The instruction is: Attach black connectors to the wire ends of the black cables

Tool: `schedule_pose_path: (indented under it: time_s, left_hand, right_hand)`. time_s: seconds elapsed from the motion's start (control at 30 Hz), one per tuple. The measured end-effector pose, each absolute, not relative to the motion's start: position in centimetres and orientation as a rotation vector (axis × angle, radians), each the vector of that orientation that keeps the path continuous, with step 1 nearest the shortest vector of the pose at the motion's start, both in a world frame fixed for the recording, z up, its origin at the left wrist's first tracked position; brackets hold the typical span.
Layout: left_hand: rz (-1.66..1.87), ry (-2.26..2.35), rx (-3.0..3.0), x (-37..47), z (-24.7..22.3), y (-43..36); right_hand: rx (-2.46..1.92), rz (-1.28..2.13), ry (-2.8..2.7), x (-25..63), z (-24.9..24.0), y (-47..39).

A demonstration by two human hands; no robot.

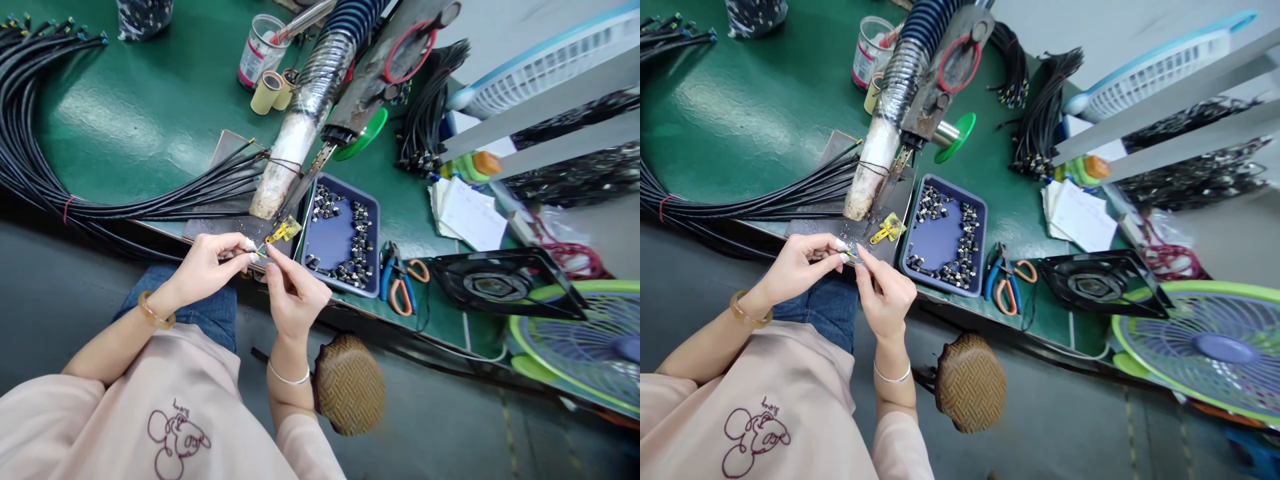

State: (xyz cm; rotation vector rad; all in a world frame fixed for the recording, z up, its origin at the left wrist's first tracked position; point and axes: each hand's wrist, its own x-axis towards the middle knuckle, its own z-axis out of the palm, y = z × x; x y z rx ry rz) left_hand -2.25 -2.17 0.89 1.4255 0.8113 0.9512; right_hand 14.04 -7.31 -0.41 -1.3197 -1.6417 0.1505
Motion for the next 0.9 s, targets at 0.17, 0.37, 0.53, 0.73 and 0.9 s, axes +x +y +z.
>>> schedule_pose_path:
  time_s: [0.17,0.37,0.53,0.73,0.9]
  left_hand:
    - [0.94,0.835,1.382,-2.2,0.9,-2.0]
    - [0.887,0.865,1.401,-1.9,0.7,-2.2]
    - [0.859,0.89,1.419,-1.6,0.6,-1.9]
    - [0.826,0.869,1.486,-1.2,0.6,-1.3]
    - [0.823,0.931,1.48,-0.7,0.6,-0.8]
  right_hand:
    - [-1.283,0.061,-1.732,14.4,-0.5,-7.3]
    - [-1.266,0.076,-1.458,14.8,-0.6,-7.4]
    - [-1.254,0.04,-1.297,14.3,-1.3,-7.0]
    - [-1.254,-0.025,-1.589,14.0,-1.8,-6.4]
    - [-1.276,0.005,-1.552,13.7,-1.7,-6.0]
